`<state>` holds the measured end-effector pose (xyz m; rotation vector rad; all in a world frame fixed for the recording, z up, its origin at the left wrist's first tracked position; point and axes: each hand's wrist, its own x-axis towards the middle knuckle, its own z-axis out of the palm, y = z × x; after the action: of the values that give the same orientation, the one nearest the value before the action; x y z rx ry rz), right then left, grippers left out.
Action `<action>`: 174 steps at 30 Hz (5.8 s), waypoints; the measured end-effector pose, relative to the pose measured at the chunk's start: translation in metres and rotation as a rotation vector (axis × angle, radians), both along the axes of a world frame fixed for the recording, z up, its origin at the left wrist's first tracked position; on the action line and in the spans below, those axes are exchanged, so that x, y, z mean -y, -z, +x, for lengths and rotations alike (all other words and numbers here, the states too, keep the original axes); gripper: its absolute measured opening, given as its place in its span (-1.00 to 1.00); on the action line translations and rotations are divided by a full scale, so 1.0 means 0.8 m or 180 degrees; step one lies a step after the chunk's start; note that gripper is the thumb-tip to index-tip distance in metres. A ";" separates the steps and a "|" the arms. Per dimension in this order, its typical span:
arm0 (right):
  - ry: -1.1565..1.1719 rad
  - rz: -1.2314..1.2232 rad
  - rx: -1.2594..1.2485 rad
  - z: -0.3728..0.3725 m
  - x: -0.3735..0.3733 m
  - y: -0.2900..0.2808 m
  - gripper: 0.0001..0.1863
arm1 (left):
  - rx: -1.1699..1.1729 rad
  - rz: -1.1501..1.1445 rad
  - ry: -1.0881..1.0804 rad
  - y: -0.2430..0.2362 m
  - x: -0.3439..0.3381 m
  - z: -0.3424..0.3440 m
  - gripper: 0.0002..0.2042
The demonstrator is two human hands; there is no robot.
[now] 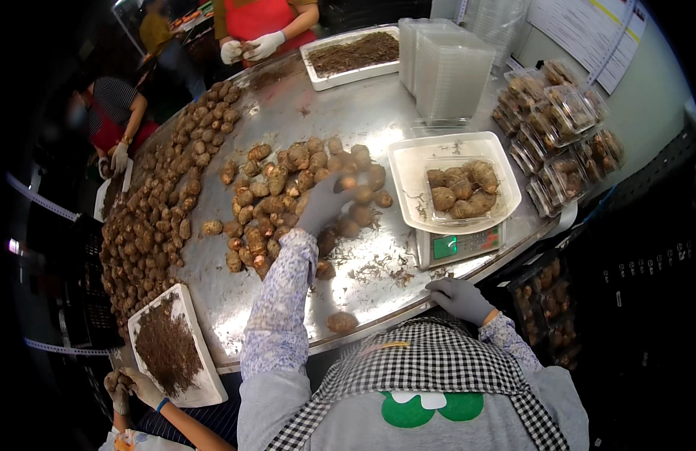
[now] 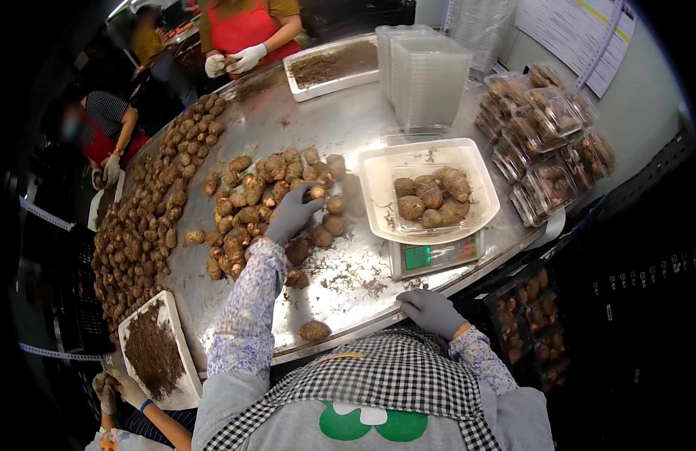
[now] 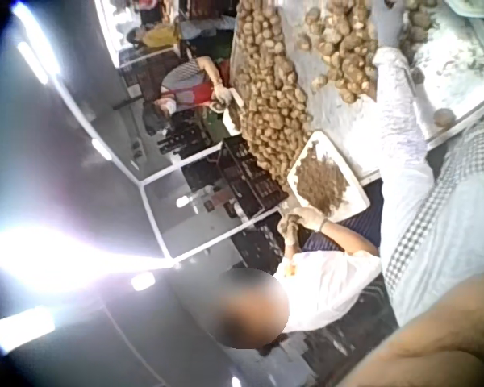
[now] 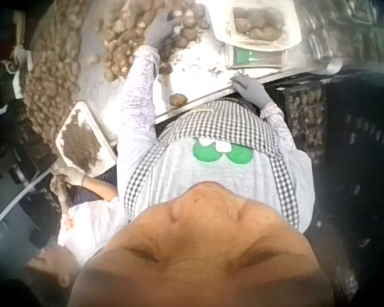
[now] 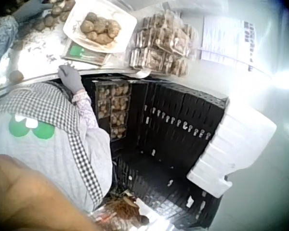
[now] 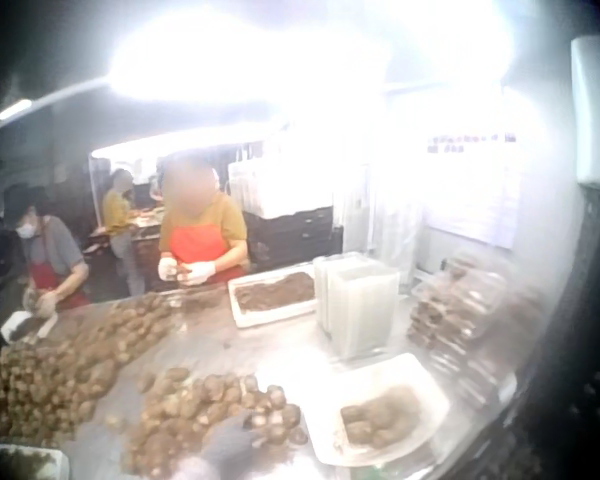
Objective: The person sorts brown root vegetables on a metal table, placing them into a white tray on a digital scale. After weighing, the person transfers the vegetables into clear plastic containers and stacks them. The person also handles a white styrofoam box and a cloth.
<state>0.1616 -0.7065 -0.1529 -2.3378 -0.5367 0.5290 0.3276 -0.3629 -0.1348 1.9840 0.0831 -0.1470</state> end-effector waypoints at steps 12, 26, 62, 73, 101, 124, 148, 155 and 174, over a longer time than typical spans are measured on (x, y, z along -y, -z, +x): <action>-0.0669 0.0257 0.0384 0.031 0.003 -0.019 -0.67 | 0.2124 0.1317 0.1360 -0.097 0.198 -0.010 -0.59; -0.0569 0.0630 0.0356 0.008 0.081 0.002 -0.72 | 0.0149 -0.0651 -0.1039 0.015 0.095 -0.155 -0.72; 0.0507 -0.0777 0.1649 0.181 0.072 -0.119 -0.48 | -0.0243 -0.1124 -0.1264 0.031 0.092 -0.186 -0.70; -0.0050 -0.0594 0.2055 0.204 0.113 -0.117 -0.60 | -0.0102 -0.1358 -0.1157 0.025 0.088 -0.172 -0.69; 0.0123 -0.0685 0.1973 0.222 0.104 -0.118 -0.56 | 0.0713 -0.1255 -0.0932 -0.086 0.173 -0.010 -0.57; 0.1901 0.1907 -0.0067 0.137 0.132 -0.064 -0.54 | 0.2517 0.1119 0.0020 -0.049 0.222 -0.089 -0.69; 0.1650 0.6826 -0.0250 0.001 0.168 -0.088 -0.40 | -0.0272 -0.1974 0.1568 -0.113 0.403 -0.162 -0.77; 0.4000 0.5782 -0.0373 -0.184 0.313 -0.046 -0.56 | -0.0563 -0.1021 0.2965 -0.097 0.473 -0.188 -0.83; 0.4452 -0.2132 -0.1328 -0.383 0.494 0.124 -0.60 | -0.1041 -0.1905 0.1360 -0.041 0.385 -0.113 -0.86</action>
<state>-0.1449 -1.1019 -0.2517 -2.3667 1.5761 0.4637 0.2372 -0.6705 -0.1023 1.3416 -0.1611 -0.6913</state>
